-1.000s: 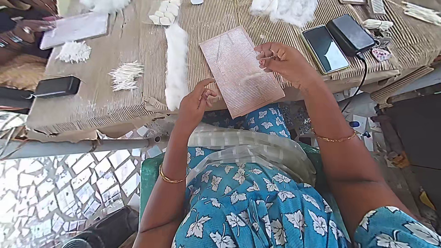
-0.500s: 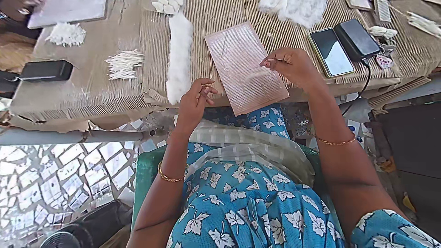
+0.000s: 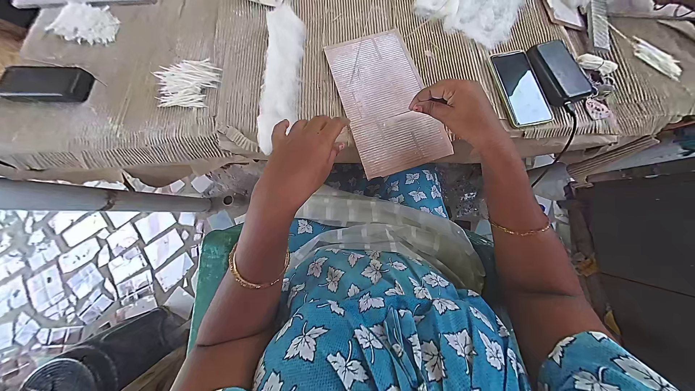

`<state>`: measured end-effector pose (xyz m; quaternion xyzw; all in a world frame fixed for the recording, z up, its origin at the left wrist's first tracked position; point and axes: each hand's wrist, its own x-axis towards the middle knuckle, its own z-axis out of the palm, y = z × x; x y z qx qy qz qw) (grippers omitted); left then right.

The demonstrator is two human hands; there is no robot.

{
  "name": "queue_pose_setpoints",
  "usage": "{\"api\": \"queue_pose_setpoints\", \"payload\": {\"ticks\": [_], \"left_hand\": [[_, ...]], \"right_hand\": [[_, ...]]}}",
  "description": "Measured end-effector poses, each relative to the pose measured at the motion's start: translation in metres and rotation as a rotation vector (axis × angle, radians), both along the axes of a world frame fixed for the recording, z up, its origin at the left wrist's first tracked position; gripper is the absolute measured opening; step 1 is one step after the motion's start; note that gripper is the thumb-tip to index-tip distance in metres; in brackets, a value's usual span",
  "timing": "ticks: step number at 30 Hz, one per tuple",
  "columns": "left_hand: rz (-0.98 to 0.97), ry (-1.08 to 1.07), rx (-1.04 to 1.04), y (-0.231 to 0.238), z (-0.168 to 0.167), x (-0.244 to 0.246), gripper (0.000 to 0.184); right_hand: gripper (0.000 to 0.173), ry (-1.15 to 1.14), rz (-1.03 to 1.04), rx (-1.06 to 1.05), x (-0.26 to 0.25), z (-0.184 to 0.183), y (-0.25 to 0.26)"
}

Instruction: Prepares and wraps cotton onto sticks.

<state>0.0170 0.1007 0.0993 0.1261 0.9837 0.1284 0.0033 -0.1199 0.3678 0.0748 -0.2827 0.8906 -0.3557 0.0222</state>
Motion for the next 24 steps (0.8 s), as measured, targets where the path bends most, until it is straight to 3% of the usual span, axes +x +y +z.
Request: {"api": "queue_pose_setpoints", "payload": {"ticks": [3,6,11,15,24], "left_hand": [[-0.052,0.07,0.103,0.001,0.009,-0.008,0.042],[-0.084,0.159,0.236,0.018,0.003,-0.023,0.032],[0.075,0.055,0.242,0.04,-0.021,-0.048,0.025],[0.066,0.125,0.374,0.039,-0.042,-0.047,0.027],[0.08,0.157,0.399,0.042,-0.062,-0.05,0.022]], "right_hand": [[0.016,-0.03,0.009,-0.028,-0.002,0.003,0.002],[0.014,-0.112,0.066,-0.124,-0.002,-0.002,-0.002],[0.014,-0.137,0.061,-0.123,-0.003,-0.005,-0.005],[0.015,-0.144,0.03,-0.094,-0.004,-0.007,-0.005],[0.023,-0.018,-0.109,-0.13,-0.014,-0.011,0.006]]}}
